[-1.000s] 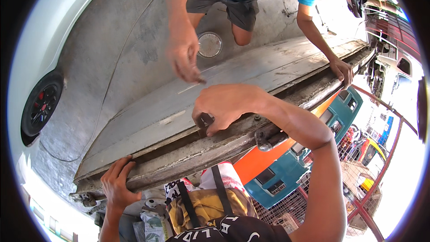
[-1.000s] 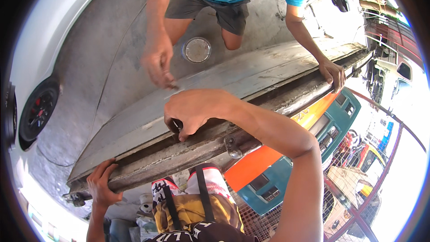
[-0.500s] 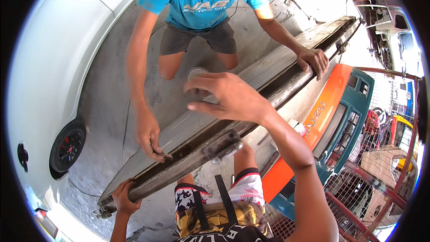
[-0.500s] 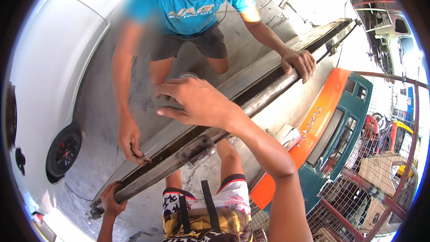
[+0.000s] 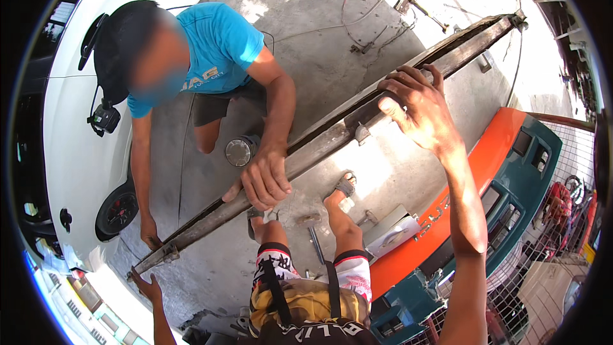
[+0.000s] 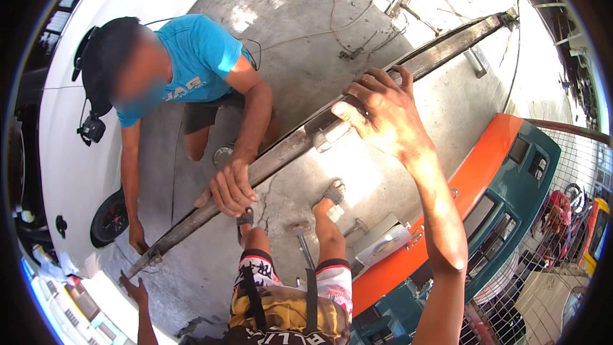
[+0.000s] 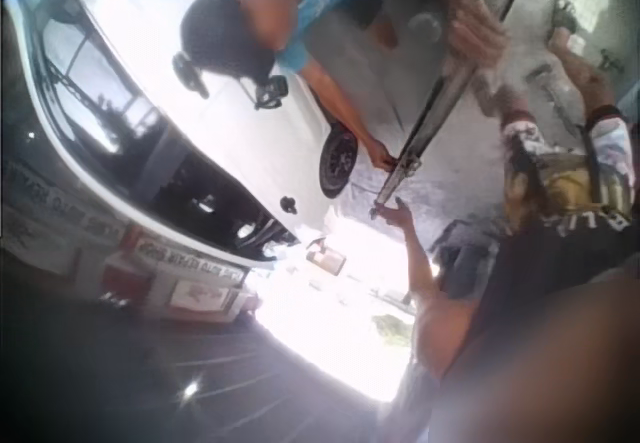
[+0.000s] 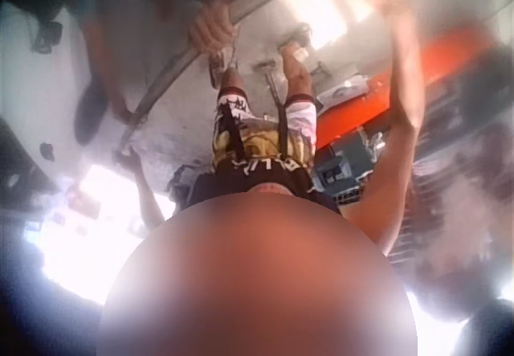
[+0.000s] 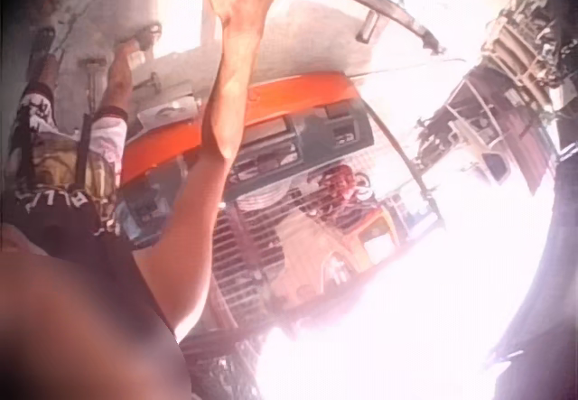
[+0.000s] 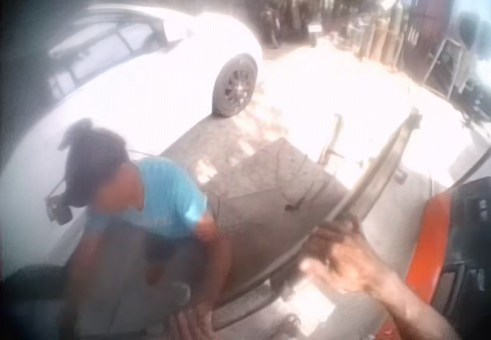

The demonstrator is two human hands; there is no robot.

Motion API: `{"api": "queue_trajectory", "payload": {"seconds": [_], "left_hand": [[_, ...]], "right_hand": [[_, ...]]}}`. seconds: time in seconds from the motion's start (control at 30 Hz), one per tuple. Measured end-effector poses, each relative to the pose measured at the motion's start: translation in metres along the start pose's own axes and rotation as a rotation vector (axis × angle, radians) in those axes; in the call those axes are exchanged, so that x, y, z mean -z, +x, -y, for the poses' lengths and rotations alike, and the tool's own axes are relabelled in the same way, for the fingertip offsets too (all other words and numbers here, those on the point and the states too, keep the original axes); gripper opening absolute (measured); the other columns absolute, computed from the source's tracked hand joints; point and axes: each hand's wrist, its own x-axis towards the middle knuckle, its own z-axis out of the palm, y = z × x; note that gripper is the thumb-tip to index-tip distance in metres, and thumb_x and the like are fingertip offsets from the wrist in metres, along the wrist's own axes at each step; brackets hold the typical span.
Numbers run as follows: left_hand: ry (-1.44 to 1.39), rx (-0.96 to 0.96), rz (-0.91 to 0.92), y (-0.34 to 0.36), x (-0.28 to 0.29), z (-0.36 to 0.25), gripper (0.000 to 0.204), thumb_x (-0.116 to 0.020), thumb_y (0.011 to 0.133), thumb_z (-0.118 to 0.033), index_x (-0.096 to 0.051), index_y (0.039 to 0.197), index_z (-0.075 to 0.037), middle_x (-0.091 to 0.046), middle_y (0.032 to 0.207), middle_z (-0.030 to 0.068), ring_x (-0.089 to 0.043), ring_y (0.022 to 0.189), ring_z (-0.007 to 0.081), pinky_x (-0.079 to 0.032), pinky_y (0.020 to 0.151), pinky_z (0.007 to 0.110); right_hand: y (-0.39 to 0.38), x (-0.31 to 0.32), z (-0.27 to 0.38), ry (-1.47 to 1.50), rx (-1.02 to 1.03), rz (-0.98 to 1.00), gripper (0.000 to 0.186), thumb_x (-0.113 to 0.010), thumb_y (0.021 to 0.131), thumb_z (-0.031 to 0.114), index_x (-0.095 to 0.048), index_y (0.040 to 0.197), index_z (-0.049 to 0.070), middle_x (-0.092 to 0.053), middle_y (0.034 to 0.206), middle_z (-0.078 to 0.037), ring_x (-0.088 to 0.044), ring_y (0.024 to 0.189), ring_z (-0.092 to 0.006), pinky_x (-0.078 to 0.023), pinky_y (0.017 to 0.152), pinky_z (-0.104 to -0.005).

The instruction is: The person uses a hammer to strike a long metal panel while a coworker holds it in place. They repeatedly lift, reposition, and hammer the panel to adjust its shape.

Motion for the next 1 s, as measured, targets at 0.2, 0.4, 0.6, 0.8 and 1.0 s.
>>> {"api": "queue_trajectory", "payload": {"seconds": [0.2,0.4,0.6,0.8,1.0], "left_hand": [[-0.448,-0.134,-0.352,-0.001,0.193,-0.375,0.062,-0.063,0.105,-0.030,-0.040,0.156,-0.001,-0.045,0.157,0.0238,-0.044,0.144,0.0415,-0.036,0.116,0.056],[-0.848,-0.805,0.134,-0.036,0.317,-0.783,0.055,-0.068,0.099,-0.030,-0.054,0.143,-0.001,-0.053,0.147,0.0229,-0.049,0.138,0.0439,-0.039,0.114,0.054],[-0.997,-0.774,0.632,-0.077,0.356,-1.044,0.057,-0.062,0.101,-0.038,-0.054,0.144,-0.001,-0.054,0.145,0.0248,-0.053,0.131,0.0474,-0.042,0.111,0.054],[-0.810,-0.367,0.504,-0.103,0.372,-1.196,0.046,-0.046,0.109,-0.040,-0.070,0.125,-0.004,-0.071,0.124,0.0134,-0.060,0.127,0.0304,-0.036,0.111,0.044],[-0.736,0.282,0.308,-0.108,0.334,-1.226,0.038,-0.066,0.102,-0.041,-0.075,0.116,-0.007,-0.076,0.116,0.0092,-0.067,0.115,0.0255,-0.045,0.103,0.040]], "right_hand": [[0.010,0.021,-0.028,0.211,0.059,0.092,0.074,-0.051,0.096,0.072,-0.074,0.118,0.005,-0.070,0.113,-0.016,-0.060,0.120,-0.0338,-0.030,0.115,-0.0564],[0.020,0.077,-0.120,0.566,0.297,0.251,0.054,-0.068,0.095,0.048,-0.065,0.130,0.006,-0.063,0.131,-0.017,-0.054,0.131,-0.0349,-0.038,0.113,-0.0520],[0.078,0.210,-0.347,0.301,0.168,0.188,0.052,-0.081,0.085,0.034,-0.066,0.127,0.006,-0.066,0.129,-0.016,-0.063,0.122,-0.0373,-0.051,0.103,-0.0489],[0.108,0.298,-0.577,0.094,-0.096,0.360,0.058,-0.084,0.083,0.029,-0.064,0.132,0.004,-0.066,0.130,-0.017,-0.061,0.123,-0.0383,-0.049,0.105,-0.0479],[0.138,0.280,-0.697,0.518,0.217,0.968,0.071,-0.082,0.086,0.042,-0.055,0.140,0.004,-0.064,0.131,-0.020,-0.069,0.109,-0.0399,-0.048,0.106,-0.0504]]}}
